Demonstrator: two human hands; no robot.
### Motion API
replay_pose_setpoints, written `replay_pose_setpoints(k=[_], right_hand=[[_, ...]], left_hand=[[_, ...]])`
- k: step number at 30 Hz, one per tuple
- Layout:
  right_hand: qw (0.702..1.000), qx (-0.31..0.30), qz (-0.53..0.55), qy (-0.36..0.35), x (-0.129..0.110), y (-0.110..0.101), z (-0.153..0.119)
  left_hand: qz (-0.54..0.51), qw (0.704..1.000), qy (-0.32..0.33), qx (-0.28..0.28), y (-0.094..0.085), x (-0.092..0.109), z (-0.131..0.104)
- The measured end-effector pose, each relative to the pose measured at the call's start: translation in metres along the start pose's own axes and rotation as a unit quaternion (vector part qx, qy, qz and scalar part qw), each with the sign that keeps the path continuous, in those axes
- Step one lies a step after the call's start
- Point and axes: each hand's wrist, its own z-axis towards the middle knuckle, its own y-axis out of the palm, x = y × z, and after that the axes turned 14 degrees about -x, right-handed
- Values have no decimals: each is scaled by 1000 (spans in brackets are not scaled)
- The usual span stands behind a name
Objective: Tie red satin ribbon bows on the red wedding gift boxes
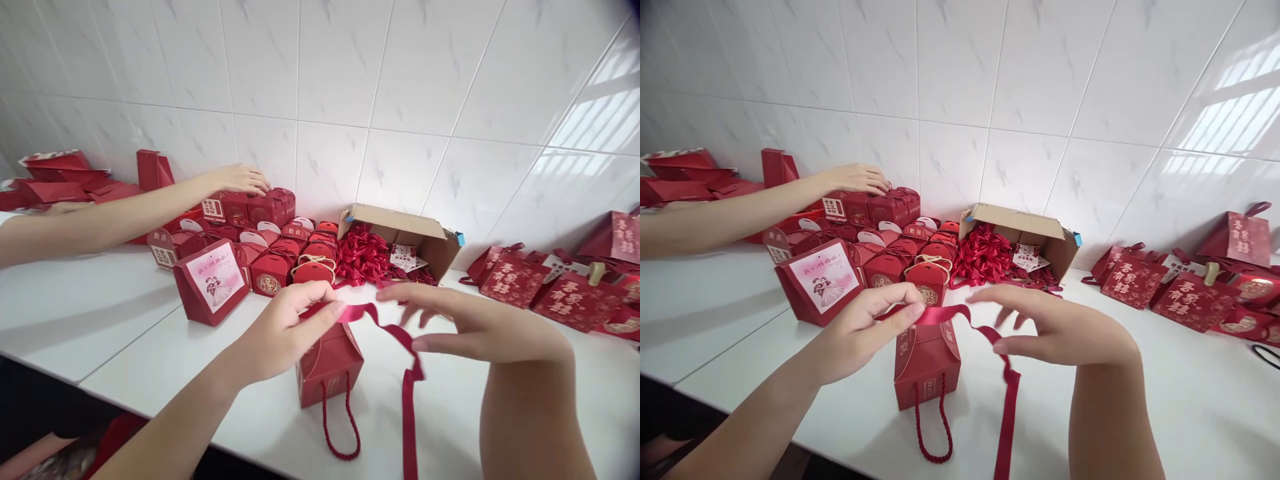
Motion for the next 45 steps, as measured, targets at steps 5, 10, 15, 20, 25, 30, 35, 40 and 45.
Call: replay_pose_setpoints(k=[5,10,15,20,25,30,35,40,45], right_hand=[[993,49,104,-39,7,26,37],[939,-7,316,-134,6,48,68],[942,-4,327,-79,1,46,65],[954,-3,292,-61,4,36,57],[974,62,211,49,18,33,54],[976,38,198,80,27,32,54],[977,35,188,97,25,31,53],[976,41,178,119,24,32,53],[975,34,179,130,20,34,55]], left_hand=[[159,987,-8,-19,16,6,4],[223,974,-15,34,37,3,1],[178,977,-31,112,46,-4,-6],[159,967,-30,199,53,-22,-10],[182,964,-111,160,65,-51,-13],[181,974,-117,72,67,-60,-15],[184,976,-108,37,61,-55,-23],[187,976,-110,31,61,-57,-29],[168,978,-116,45,62,-55,-26]])
